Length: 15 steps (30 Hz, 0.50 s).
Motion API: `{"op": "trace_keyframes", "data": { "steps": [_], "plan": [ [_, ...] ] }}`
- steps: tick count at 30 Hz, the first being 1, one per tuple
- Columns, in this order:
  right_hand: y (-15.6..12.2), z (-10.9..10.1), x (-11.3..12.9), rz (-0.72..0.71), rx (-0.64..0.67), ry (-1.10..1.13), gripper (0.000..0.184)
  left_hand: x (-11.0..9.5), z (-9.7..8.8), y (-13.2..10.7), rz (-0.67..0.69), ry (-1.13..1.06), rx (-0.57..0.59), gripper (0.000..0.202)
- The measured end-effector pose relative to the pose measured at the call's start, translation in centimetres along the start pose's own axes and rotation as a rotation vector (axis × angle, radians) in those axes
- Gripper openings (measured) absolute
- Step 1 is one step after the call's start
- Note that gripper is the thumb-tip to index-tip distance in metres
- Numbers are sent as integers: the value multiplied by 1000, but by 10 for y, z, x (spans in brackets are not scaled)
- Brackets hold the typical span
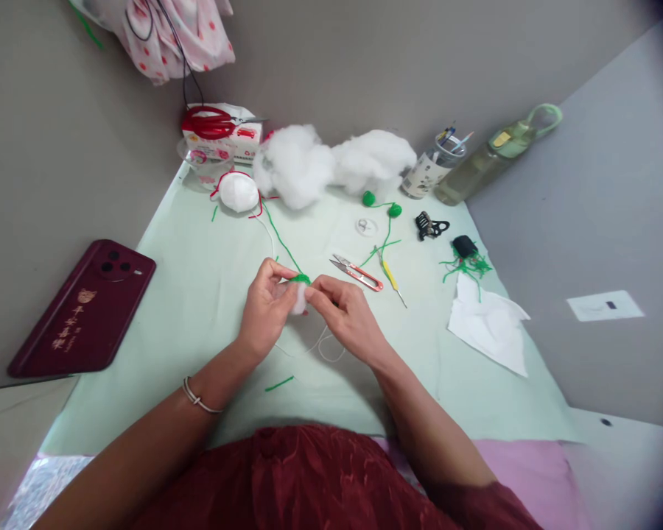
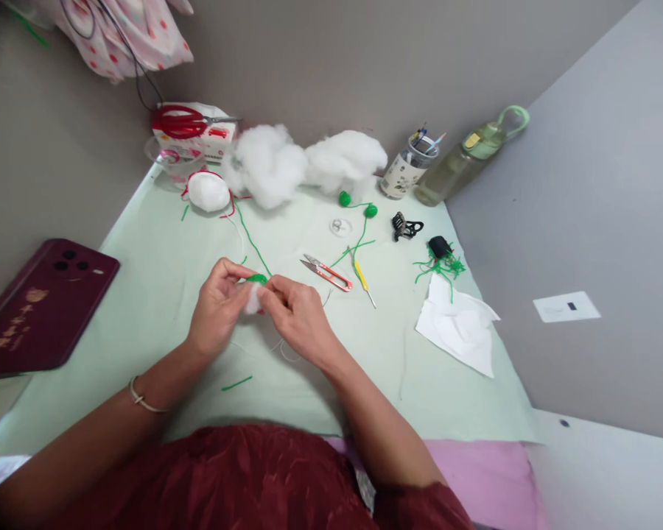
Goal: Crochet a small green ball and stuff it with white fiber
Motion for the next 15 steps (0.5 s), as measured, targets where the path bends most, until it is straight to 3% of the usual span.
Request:
{"op": "trace_keyframes", "data": {
  "steps": [4,9,15],
  "plan": [
    [3,2,-6,23,-49,52,33,-2,-3,-2,39,18,-20,26],
    [8,-12,-16,13,-201,-47,27,2,1,-6,12,-14,36,23],
    [6,-12,-16,-2,-179,-30,28,0,5,-6,6,-17,47,29]
  ]
}}
Point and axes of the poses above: each hand's wrist, its own y-axis towards the middle knuckle, its own z-axis out of the palm, x = y × z, the point moved 10 cm from there along y, towards the middle knuckle, and after that the axes turned 4 degrees about -x, right-handed, at the moved point
